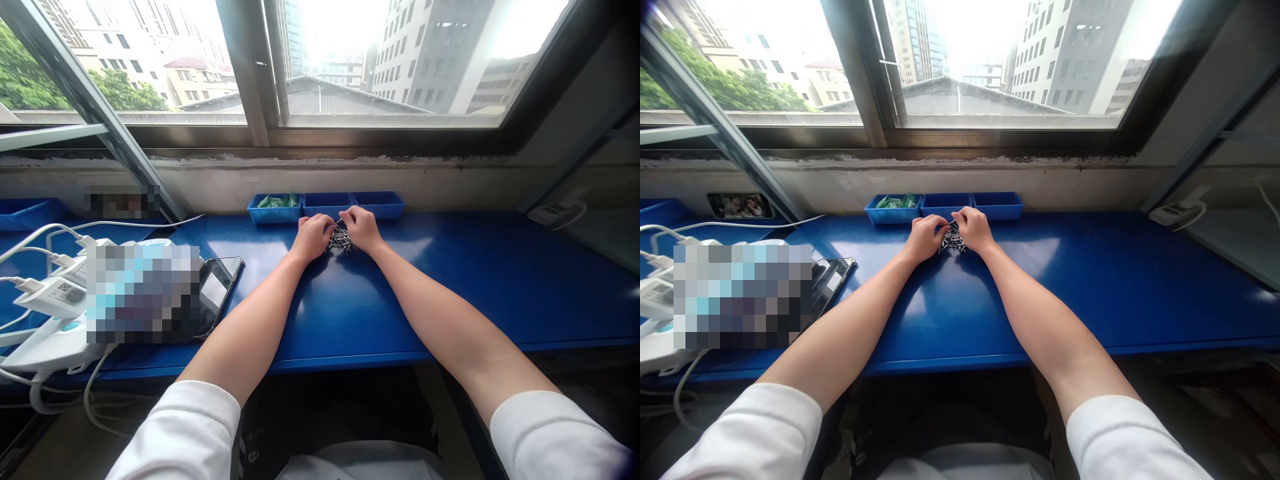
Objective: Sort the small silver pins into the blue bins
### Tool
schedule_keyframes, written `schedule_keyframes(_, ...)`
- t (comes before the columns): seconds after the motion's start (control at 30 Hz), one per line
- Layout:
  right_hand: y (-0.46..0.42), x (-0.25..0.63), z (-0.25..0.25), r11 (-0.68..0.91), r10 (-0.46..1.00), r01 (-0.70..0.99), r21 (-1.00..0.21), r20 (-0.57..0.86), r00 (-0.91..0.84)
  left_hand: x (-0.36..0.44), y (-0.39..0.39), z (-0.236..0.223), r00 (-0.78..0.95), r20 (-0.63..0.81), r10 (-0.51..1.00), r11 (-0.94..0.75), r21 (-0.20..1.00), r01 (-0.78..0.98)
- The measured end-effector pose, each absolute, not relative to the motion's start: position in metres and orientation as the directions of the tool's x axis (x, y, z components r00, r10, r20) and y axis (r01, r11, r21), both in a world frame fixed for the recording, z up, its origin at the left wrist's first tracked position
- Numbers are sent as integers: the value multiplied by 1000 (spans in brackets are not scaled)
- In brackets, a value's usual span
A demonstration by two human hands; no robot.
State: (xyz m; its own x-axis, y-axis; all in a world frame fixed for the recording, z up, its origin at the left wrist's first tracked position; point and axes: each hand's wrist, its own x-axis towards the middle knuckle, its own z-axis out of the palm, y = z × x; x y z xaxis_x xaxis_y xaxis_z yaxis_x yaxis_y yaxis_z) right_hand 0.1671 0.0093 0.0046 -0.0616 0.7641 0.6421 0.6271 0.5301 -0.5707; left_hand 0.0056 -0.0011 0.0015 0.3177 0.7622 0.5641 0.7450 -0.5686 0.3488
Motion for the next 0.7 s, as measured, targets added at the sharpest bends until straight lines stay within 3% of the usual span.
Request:
schedule_keyframes(0.13,10,168,4,506,813,554,-661,581,-49,6,0,1,272,563,780,-525,354,774)
schedule_keyframes(0.4,8,171,3,507,862,189,-841,495,-112,5,-1,5,209,521,828,-433,358,827)
schedule_keyframes(0.57,7,173,6,459,889,191,-868,447,-103,5,-5,9,212,496,842,-420,355,835)
schedule_keyframes(0.7,12,183,7,465,871,330,-821,491,-5,4,-2,7,177,480,859,-382,372,846)
